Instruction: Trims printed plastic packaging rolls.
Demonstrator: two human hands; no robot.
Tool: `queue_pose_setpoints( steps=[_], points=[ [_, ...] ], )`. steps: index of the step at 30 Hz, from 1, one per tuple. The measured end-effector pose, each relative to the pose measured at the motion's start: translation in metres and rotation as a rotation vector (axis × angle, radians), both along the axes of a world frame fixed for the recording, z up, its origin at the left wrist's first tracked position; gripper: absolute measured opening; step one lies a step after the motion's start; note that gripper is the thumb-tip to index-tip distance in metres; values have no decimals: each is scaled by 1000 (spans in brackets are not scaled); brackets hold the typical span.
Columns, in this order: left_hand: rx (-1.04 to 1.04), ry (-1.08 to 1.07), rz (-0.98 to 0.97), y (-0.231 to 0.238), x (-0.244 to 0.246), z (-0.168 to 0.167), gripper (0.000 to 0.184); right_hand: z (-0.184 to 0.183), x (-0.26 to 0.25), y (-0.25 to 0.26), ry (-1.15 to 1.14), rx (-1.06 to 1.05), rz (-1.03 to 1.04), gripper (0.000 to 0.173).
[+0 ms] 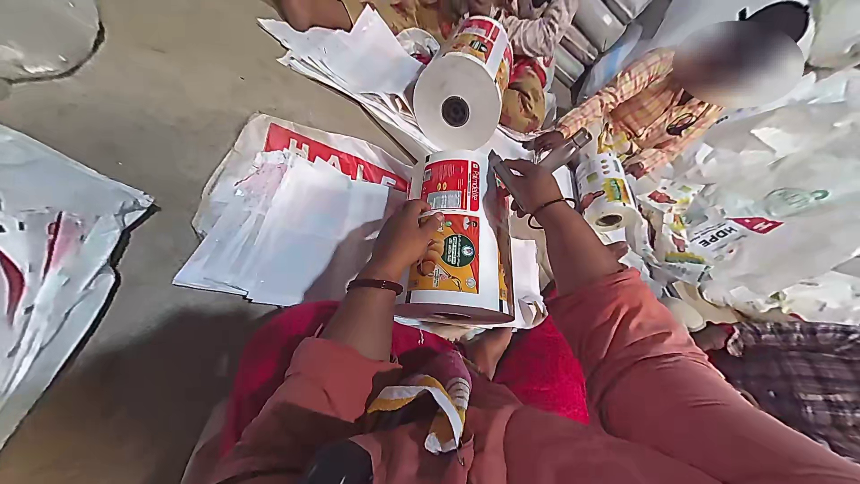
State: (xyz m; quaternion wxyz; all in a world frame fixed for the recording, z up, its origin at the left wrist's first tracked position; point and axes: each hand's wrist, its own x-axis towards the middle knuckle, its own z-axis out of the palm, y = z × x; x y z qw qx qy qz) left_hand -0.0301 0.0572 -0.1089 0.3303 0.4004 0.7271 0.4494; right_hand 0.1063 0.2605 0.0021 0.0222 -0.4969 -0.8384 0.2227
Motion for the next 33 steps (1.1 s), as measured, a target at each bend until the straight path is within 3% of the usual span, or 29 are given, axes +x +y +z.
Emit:
queue_pose_setpoints(
  steps=[14,33],
  points=[
    [18,14,8,-1,1,-2,45,21,-1,-30,-235,6,77,43],
    [5,20,-34,-2,4,-5,48,33,55,-127,-234,-116,137,45]
  ],
)
